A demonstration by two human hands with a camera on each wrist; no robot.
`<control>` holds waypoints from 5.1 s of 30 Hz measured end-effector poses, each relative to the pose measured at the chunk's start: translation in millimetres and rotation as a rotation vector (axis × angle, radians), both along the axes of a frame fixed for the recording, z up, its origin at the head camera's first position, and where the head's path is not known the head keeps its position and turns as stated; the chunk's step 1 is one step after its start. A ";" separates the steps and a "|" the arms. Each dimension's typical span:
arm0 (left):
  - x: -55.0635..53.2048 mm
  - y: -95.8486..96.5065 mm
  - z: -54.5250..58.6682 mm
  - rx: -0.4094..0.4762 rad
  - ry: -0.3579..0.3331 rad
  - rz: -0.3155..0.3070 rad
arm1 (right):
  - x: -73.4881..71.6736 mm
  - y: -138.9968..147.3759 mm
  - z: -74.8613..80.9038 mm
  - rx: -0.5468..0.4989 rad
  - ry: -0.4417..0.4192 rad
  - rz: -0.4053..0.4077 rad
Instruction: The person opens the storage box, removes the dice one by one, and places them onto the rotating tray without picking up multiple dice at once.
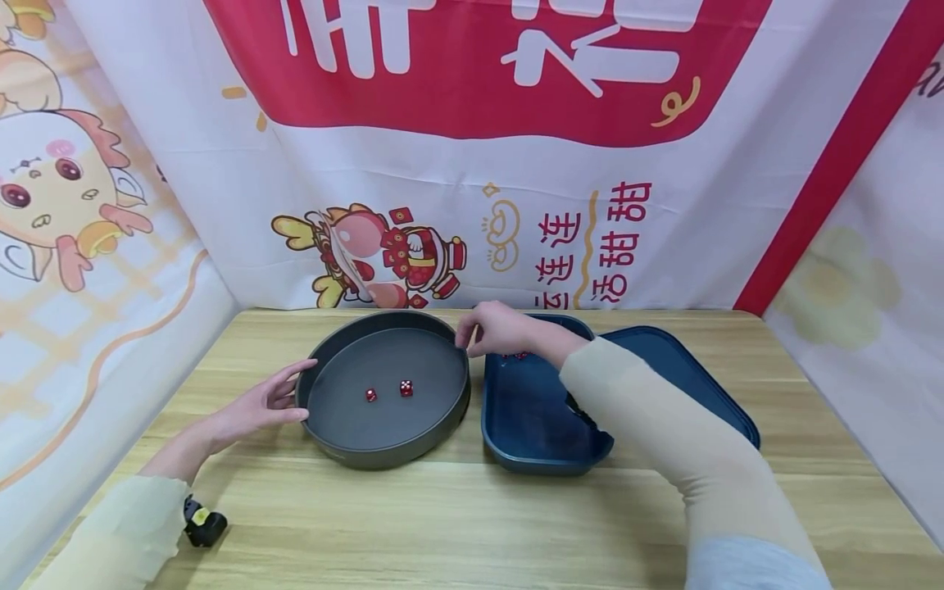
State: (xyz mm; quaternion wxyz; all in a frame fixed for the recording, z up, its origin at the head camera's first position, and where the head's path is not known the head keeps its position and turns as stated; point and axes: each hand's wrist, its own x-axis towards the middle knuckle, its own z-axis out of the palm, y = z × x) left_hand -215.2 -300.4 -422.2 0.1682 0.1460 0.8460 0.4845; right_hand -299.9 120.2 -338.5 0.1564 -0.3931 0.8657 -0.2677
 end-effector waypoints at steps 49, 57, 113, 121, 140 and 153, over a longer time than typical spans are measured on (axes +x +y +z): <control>0.2 -0.1 -0.5 0.020 -0.012 0.001 | -16.0 58.6 -51.8 0.231 -0.125 -0.073; 1.3 0.1 -0.5 0.020 -0.012 0.002 | -11.7 60.0 -49.8 0.221 -0.109 -0.071; 3.2 0.8 0.1 0.045 0.007 0.001 | 23.7 -100.5 -34.9 0.062 -0.058 0.141; 2.8 4.4 2.0 0.045 0.010 -0.002 | 24.5 -100.6 -32.4 0.027 -0.076 0.076; 5.6 0.8 -0.6 0.012 0.027 0.009 | 14.7 22.1 -14.0 -0.254 -0.063 -0.129; 5.8 3.7 1.7 0.002 0.015 0.015 | 17.0 86.9 -27.1 -0.092 -0.050 -0.276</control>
